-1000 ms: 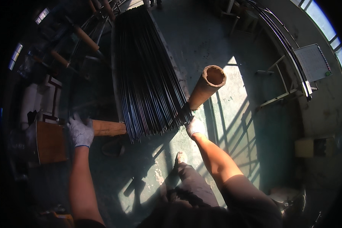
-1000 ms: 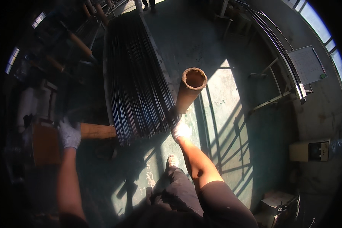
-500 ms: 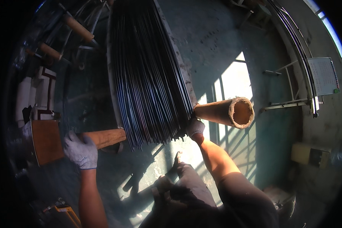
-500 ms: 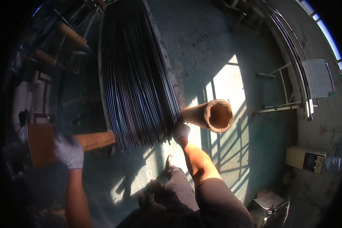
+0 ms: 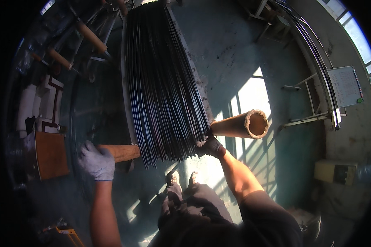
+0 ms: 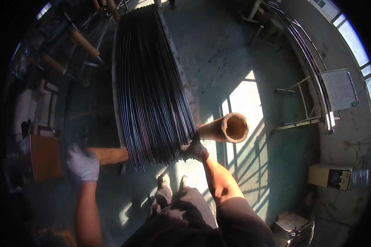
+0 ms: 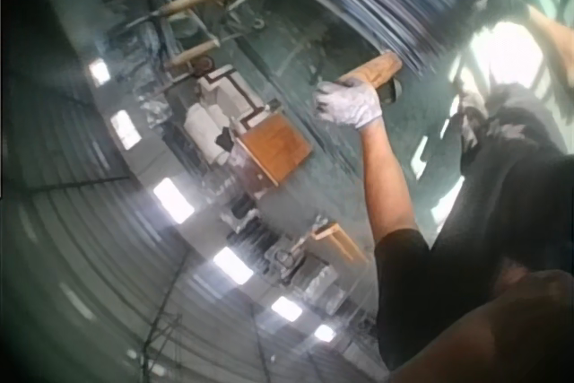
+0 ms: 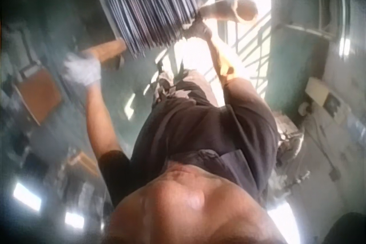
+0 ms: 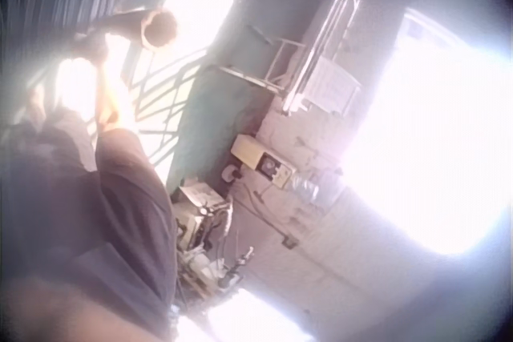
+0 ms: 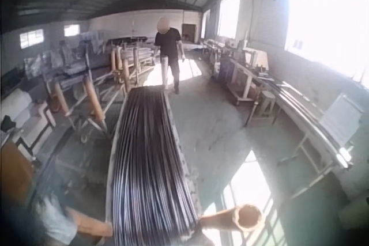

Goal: The person repeatedly picks up bundles of long metal rods from a rack, carries them to a bending machine, and feeds them through the rollers to bend them. The bent rods are then placed on a nearby stand. The process is repeated multiple times throughout the clip.

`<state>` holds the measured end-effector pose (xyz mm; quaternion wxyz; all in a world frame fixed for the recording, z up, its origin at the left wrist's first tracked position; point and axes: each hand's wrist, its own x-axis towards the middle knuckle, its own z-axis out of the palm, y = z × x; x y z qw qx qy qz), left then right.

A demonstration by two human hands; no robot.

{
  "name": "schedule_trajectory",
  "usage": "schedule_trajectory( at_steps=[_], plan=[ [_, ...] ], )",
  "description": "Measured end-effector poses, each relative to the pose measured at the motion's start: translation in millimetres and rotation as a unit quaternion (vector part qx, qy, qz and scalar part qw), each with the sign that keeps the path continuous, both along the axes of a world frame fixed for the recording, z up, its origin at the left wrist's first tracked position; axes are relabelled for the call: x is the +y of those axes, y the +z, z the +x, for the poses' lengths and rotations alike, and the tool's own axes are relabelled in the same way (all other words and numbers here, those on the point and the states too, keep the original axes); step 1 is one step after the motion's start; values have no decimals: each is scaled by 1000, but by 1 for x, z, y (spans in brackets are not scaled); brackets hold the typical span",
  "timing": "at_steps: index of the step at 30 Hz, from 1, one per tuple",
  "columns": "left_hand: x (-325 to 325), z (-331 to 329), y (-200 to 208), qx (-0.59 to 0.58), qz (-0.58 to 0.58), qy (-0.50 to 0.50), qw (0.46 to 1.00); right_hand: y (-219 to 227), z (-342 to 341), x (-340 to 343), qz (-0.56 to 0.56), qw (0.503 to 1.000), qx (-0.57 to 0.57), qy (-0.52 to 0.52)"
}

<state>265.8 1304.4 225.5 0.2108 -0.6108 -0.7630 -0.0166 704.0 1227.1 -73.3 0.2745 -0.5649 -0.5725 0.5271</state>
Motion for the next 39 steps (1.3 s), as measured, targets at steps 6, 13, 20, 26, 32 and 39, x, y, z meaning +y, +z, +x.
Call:
schedule_trajectory(
  at_steps=[6,13,20,26,32,39],
  plan=[
    [-1,-5,6,-6,-18,6,1000,67,-28,-7,221,951,-176,127],
    [-29,-10,22,-69,-30,-92,993,116,-66,-18,-231,965,-67,-100],
    [-62,-20,13,-63,1,-222,973,39,-105,-80,-325,928,42,-178],
    [-68,-35,15,-110,33,-268,956,118,-130,-74,-313,890,-261,-204],
    [-78,-42,18,-134,51,-291,946,162,-130,-98,-323,888,-251,-209],
    [-80,-46,21,-143,38,-308,940,134,-162,-190,-253,895,254,-264]
  ],
)
